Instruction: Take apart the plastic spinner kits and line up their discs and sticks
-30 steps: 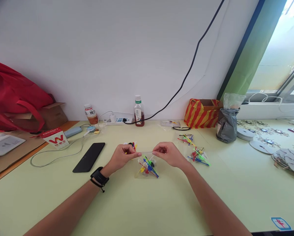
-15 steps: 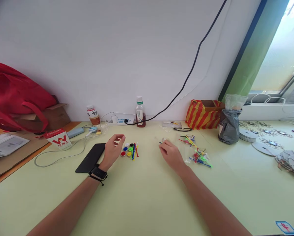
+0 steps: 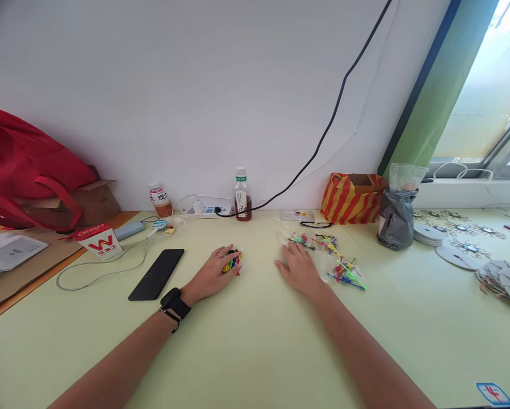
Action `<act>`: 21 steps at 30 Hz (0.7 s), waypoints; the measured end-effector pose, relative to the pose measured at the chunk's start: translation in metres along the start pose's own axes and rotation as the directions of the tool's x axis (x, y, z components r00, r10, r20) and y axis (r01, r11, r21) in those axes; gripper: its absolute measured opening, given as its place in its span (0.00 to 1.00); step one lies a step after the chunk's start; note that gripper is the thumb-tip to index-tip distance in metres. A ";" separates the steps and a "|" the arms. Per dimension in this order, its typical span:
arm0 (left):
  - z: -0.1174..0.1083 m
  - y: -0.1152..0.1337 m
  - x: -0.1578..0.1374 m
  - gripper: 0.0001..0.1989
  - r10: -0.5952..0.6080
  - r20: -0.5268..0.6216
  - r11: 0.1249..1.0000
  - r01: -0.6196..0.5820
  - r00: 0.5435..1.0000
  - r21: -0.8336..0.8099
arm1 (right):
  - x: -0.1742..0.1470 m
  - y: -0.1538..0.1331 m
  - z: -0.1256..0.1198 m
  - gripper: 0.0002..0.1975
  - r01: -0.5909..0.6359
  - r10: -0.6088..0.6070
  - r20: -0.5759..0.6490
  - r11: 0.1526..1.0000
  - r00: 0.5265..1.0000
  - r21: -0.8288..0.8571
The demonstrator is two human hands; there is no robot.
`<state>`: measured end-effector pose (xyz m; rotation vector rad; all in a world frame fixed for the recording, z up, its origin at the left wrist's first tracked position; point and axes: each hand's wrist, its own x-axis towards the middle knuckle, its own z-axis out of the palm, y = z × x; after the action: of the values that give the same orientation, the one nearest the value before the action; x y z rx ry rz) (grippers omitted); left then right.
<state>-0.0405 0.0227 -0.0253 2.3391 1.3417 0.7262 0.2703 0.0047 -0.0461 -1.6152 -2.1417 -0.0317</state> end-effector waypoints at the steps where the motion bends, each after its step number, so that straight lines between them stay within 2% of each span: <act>1: -0.001 0.003 0.000 0.28 -0.006 0.018 1.000 0.007 1.000 -0.018 | 0.000 0.001 0.000 0.25 -0.009 0.009 -0.003 1.000 1.000 0.007; 4: -0.005 0.014 -0.002 0.29 -0.006 0.084 0.988 0.019 0.996 -0.152 | 0.000 -0.002 -0.002 0.28 0.025 -0.024 -0.015 0.996 1.000 0.081; 7: -0.007 0.024 -0.003 0.27 0.037 0.122 0.925 0.012 0.992 -0.379 | -0.003 -0.018 -0.007 0.28 0.122 -0.126 0.002 0.968 0.992 0.218; 10: -0.004 0.028 -0.003 0.24 0.022 0.089 0.815 0.033 0.996 -0.578 | -0.009 -0.037 -0.009 0.30 0.205 -0.235 0.057 0.926 0.970 0.317; 12: -0.002 0.027 -0.001 0.23 -0.030 0.056 0.766 0.059 0.998 -0.641 | -0.012 -0.046 -0.009 0.30 0.242 -0.287 0.088 0.909 0.954 0.340; 14: -0.001 0.023 0.000 0.23 -0.042 0.078 0.754 0.083 0.996 -0.652 | -0.013 -0.050 -0.009 0.27 0.259 -0.310 0.092 0.897 0.946 0.357; 17: -0.006 0.017 0.001 0.27 0.034 0.144 0.814 0.057 0.989 -0.579 | -0.011 -0.047 -0.011 0.22 0.238 -0.287 0.066 0.887 0.956 0.397; 21: -0.007 0.018 0.000 0.24 0.104 0.085 0.892 -0.055 0.991 -0.448 | -0.007 -0.042 -0.014 0.15 0.207 -0.248 0.040 0.877 0.968 0.434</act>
<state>-0.0325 0.0141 -0.0105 2.0375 0.9174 0.8193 0.2384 -0.0185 -0.0257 -1.1270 -2.2035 0.4214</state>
